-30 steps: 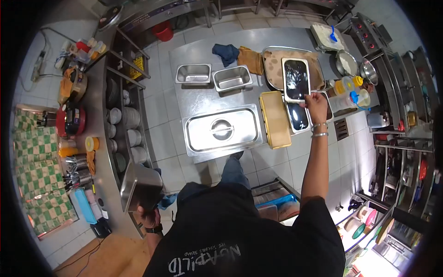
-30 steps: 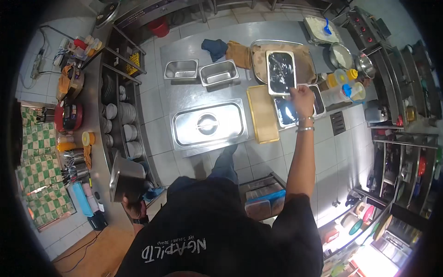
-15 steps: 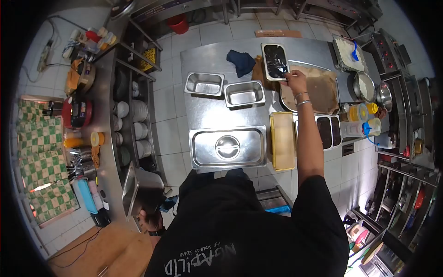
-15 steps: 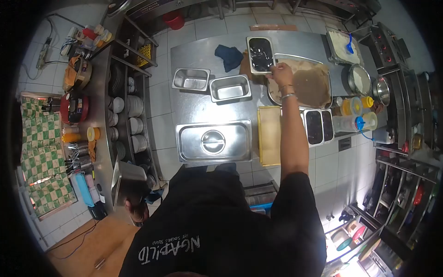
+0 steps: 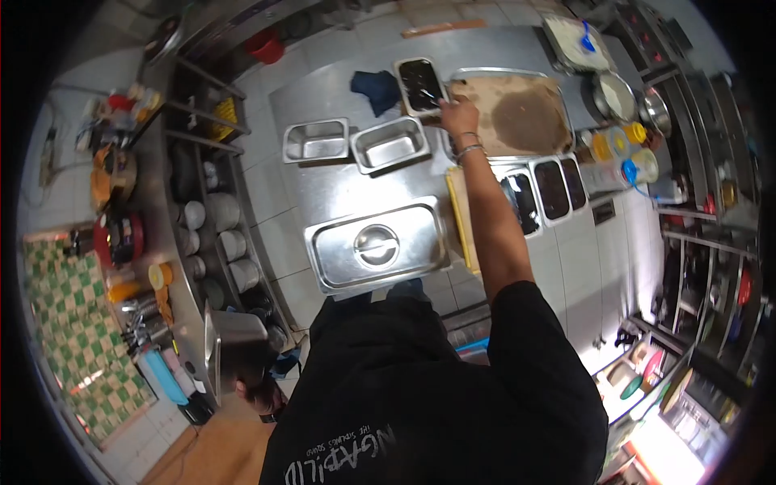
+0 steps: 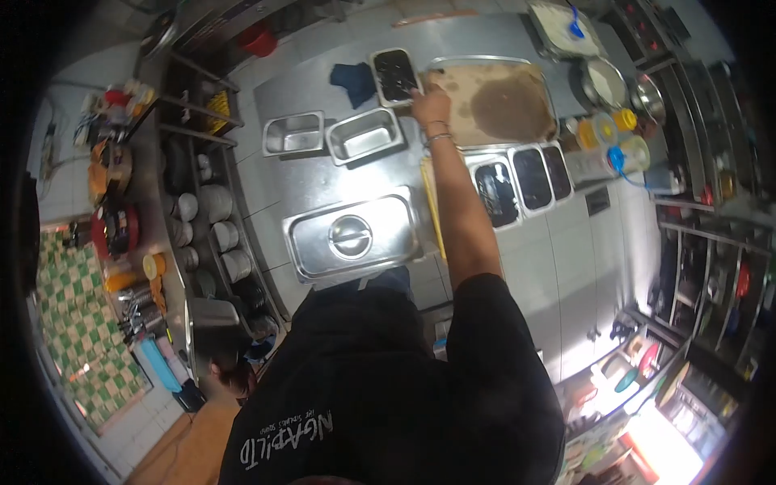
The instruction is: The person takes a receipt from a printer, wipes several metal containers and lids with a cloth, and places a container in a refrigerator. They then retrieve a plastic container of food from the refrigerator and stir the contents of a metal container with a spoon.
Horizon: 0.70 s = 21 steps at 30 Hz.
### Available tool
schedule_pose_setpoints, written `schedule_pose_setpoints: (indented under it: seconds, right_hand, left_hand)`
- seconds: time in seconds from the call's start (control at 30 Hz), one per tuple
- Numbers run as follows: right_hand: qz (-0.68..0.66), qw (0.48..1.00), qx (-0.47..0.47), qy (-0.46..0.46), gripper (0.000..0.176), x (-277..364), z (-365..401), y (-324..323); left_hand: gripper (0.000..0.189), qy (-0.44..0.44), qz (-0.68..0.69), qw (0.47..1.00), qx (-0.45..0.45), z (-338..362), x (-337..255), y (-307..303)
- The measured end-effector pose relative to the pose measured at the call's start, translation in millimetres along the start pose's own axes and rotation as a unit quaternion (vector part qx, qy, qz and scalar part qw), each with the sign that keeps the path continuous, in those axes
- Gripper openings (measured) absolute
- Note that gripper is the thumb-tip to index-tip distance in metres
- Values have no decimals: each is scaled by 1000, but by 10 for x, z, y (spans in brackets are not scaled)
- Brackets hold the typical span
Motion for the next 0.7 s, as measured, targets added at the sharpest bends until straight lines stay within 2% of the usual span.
schedule_pose_setpoints:
  seconds: [0.07, 0.1, 0.13, 0.2, 0.23, 0.27, 0.3, 0.33, 0.37, 0.4, 0.43, 0.47, 0.5, 0.53, 0.6, 0.67, 0.7]
  right_hand:
    - [-84, 995, -52, -21, 39, 280, 460, -419]
    - [-146, 988, -50, -14, 41, 364, 756, -615]
    - [-208, 977, -49, -11, 42, 389, 1096, -796]
    - [-251, 959, -131, -6, 42, 166, 1850, -1037]
    - [-271, 946, -165, 69, 52, 92, 2298, -1199]
    - [-233, 943, -210, 107, 68, -82, 2648, -1281]
    - [-205, 936, -233, 166, 77, -441, 2992, -1224]
    - [-201, 936, -235, 166, 77, -675, 3143, -1143]
    - [-280, 883, -240, 291, 75, -1050, 3374, -982]
    - [-353, 807, -240, 409, 73, -1281, 3609, -858]
    - [-352, 805, -241, 413, 73, -1400, 3698, -875]
    - [-479, 758, -127, 424, 69, -1456, 3652, -693]
    - [-590, 690, -10, 418, 65, -1424, 3603, -520]
    - [-593, 690, -13, 416, 65, -1477, 3608, -509]
    - [-644, 675, 27, 359, 57, -1488, 3532, -400]
    - [-656, 666, 28, 355, 55, -1548, 3630, -398]
    - [-661, 660, 38, 354, 53, -1560, 3664, -401]
  left_hand:
    - [55, -16, -11, 1000, 13, -105, -48, 196]
    - [55, 7, -37, 999, 31, -175, -107, 336]
    - [55, 32, -61, 996, 51, -220, -139, 422]
    - [56, 34, -66, 995, 68, -306, -149, 303]
    - [56, 44, -74, 993, 80, -319, -159, 266]
    - [56, 40, -72, 993, 82, -319, -147, 334]
    - [57, 40, -60, 994, 85, -339, -147, 480]
    - [58, 39, -48, 994, 88, -352, -118, 581]
    - [58, 35, -48, 994, 91, -378, -54, 621]
    - [59, 21, -19, 995, 96, -398, 4, 646]
    - [60, 9, 10, 995, 100, -401, 34, 652]
    - [60, 9, 8, 995, 103, -447, 55, 668]
    - [62, -7, -10, 994, 104, -507, 113, 674]
    - [64, -24, -28, 994, 107, -545, 154, 635]
    - [67, 7, -64, 986, 154, -678, 157, 690]
    - [68, -53, -32, 971, 233, -780, 193, 967]
    - [71, -1, -28, 972, 234, -897, 198, 957]
Point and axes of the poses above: each hand's wrist, its own z-axis away from the middle knuckle, its own y-axis out of the palm, x = y × z, the point moved 7 cm from there along -z, towards the middle knuckle, and after that the axes turned 5 degrees about x, right-handed, at the moved point
